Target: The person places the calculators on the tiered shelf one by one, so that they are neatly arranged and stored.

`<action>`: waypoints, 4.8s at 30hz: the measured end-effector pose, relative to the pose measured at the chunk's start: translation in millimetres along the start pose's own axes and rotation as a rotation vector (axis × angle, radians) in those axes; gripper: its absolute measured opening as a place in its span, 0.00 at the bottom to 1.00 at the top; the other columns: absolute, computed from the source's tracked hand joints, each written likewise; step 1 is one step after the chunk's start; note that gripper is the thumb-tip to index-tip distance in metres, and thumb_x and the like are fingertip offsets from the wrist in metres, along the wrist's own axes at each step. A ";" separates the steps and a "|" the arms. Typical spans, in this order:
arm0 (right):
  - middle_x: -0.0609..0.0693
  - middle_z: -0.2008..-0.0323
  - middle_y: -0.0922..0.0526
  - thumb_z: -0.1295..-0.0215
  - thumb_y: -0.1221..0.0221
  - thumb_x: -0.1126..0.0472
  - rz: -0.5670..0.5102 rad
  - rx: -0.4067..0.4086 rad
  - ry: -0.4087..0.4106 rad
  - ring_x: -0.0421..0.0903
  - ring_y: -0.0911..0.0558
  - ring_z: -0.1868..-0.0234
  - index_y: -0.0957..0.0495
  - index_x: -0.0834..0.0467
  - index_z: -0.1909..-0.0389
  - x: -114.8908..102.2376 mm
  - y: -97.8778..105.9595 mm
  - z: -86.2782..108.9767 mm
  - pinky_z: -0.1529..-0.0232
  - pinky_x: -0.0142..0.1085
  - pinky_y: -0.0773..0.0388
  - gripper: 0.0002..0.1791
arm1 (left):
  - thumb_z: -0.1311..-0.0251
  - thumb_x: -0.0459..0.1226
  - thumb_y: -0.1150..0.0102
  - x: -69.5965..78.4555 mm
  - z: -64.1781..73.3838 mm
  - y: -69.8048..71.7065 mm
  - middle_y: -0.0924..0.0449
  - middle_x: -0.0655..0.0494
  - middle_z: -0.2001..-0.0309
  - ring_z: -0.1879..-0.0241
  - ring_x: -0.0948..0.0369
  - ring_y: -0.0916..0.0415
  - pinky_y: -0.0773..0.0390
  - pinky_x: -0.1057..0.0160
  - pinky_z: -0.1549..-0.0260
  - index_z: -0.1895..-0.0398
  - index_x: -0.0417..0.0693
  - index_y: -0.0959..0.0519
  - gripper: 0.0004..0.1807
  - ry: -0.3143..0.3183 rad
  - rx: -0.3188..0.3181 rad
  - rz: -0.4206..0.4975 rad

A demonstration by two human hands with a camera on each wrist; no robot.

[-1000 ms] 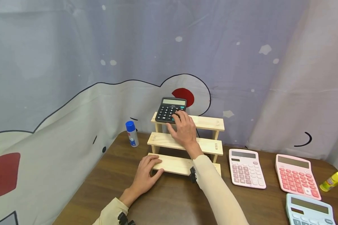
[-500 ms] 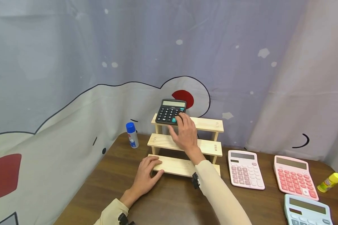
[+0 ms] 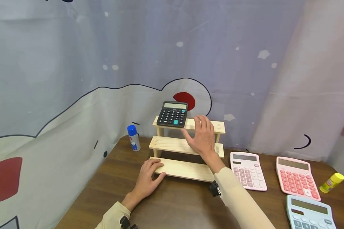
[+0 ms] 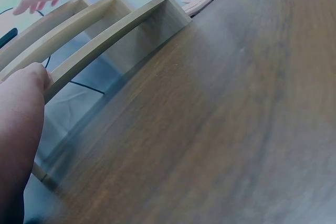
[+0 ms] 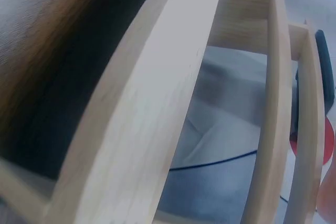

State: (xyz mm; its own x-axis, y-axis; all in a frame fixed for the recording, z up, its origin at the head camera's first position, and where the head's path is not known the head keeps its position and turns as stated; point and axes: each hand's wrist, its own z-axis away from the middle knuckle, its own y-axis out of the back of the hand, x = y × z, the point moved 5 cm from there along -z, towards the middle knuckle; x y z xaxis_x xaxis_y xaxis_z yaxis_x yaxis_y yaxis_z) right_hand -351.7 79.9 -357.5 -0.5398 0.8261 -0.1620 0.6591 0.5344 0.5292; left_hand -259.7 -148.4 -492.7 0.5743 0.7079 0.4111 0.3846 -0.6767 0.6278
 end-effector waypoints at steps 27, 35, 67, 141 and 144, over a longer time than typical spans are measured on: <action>0.67 0.37 0.31 0.41 0.35 0.49 -0.129 0.115 -0.446 0.67 0.36 0.35 0.33 0.67 0.36 71.8 83.5 102.6 0.37 0.60 0.42 0.38 | 0.39 0.48 0.33 -3.5 0.4 -1.5 0.24 0.56 0.44 0.41 0.56 0.30 0.33 0.50 0.39 0.50 0.54 0.19 0.17 -0.011 0.007 -0.007; 0.66 0.37 0.32 0.41 0.35 0.47 -0.090 0.085 -0.594 0.67 0.37 0.34 0.33 0.64 0.36 95.0 87.7 130.8 0.35 0.60 0.43 0.38 | 0.39 0.48 0.33 -1.5 -2.0 -0.5 0.23 0.55 0.44 0.42 0.56 0.30 0.33 0.49 0.40 0.51 0.53 0.19 0.16 -0.013 0.009 -0.002; 0.74 0.26 0.51 0.53 0.33 0.30 0.127 -0.229 -0.825 0.69 0.56 0.23 0.45 0.66 0.27 126.4 81.2 192.8 0.29 0.68 0.70 0.63 | 0.39 0.47 0.33 -1.1 -0.5 -1.2 0.23 0.55 0.43 0.40 0.55 0.30 0.34 0.50 0.40 0.50 0.53 0.19 0.17 -0.015 0.005 0.000; 0.69 0.26 0.47 0.52 0.31 0.34 0.087 -0.243 -0.884 0.74 0.42 0.32 0.44 0.62 0.25 124.9 75.7 194.4 0.43 0.67 0.46 0.60 | 0.40 0.47 0.32 0.8 -0.9 0.5 0.23 0.55 0.43 0.40 0.55 0.30 0.34 0.49 0.40 0.50 0.53 0.19 0.17 0.001 0.006 -0.003; 0.68 0.26 0.46 0.52 0.30 0.34 0.071 -0.229 -0.888 0.73 0.42 0.31 0.43 0.61 0.25 123.2 74.8 194.3 0.42 0.67 0.46 0.59 | 0.39 0.48 0.33 0.0 0.0 1.3 0.24 0.55 0.43 0.40 0.55 0.31 0.34 0.48 0.40 0.50 0.53 0.19 0.17 0.008 -0.003 -0.001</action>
State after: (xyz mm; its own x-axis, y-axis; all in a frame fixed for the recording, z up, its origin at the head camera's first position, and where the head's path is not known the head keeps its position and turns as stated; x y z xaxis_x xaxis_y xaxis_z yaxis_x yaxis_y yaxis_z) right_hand -267.2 256.4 -499.7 0.1608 0.7402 -0.6529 0.5044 0.5070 0.6990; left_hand -259.2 -149.3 -491.9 0.5681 0.7099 0.4163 0.3830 -0.6758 0.6298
